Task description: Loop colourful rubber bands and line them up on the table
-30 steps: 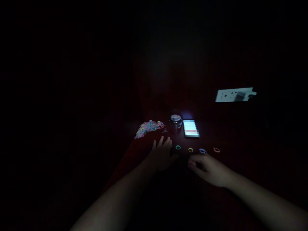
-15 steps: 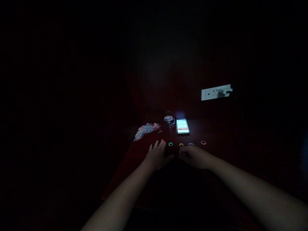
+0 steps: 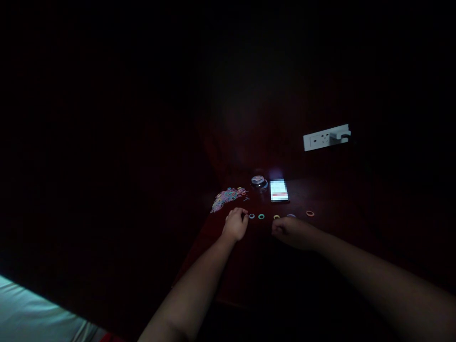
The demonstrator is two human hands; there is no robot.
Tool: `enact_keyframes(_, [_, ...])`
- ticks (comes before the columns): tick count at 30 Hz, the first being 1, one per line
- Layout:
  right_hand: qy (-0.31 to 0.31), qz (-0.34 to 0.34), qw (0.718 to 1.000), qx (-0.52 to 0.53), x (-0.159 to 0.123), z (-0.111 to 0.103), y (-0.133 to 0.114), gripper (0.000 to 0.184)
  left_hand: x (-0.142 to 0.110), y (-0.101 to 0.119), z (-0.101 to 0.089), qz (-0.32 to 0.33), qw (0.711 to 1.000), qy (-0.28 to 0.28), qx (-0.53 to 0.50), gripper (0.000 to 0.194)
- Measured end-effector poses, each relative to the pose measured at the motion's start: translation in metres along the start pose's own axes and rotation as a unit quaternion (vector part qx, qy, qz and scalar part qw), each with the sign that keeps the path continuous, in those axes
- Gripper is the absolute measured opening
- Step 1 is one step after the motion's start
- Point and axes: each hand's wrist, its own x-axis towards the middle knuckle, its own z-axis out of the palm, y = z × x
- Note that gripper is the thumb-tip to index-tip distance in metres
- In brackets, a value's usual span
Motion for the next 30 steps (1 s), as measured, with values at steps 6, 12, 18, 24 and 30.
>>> enact_keyframes(6, [-0.007, -0.008, 1.0, 0.001, -0.001, 0.0, 0.0, 0.015, 0.033, -0.009, 0.004, 0.019, 0.999, 0.001, 0.03, 0.023])
enact_keyframes(12, [-0.032, 0.007, 0.999, -0.001, -0.001, 0.001, 0.002, 0.013, 0.066, -0.013, 0.006, 0.021, 0.997, 0.023, 0.067, 0.03])
enact_keyframes(18, [-0.041, 0.02, 0.999, -0.011, -0.002, 0.003, 0.004, 0.011, 0.105, -0.019, 0.012, 0.027, 0.996, 0.025, 0.086, 0.037])
enact_keyframes(24, [-0.055, 0.04, 0.997, -0.025, -0.001, 0.001, -0.002, 0.013, 0.134, -0.032, 0.024, 0.006, 0.996, -0.006, 0.09, 0.038])
enact_keyframes(30, [-0.068, 0.056, 0.996, -0.031, 0.0, -0.002, -0.006, 0.01, 0.14, -0.042, 0.032, -0.015, 0.996, -0.018, 0.085, 0.034])
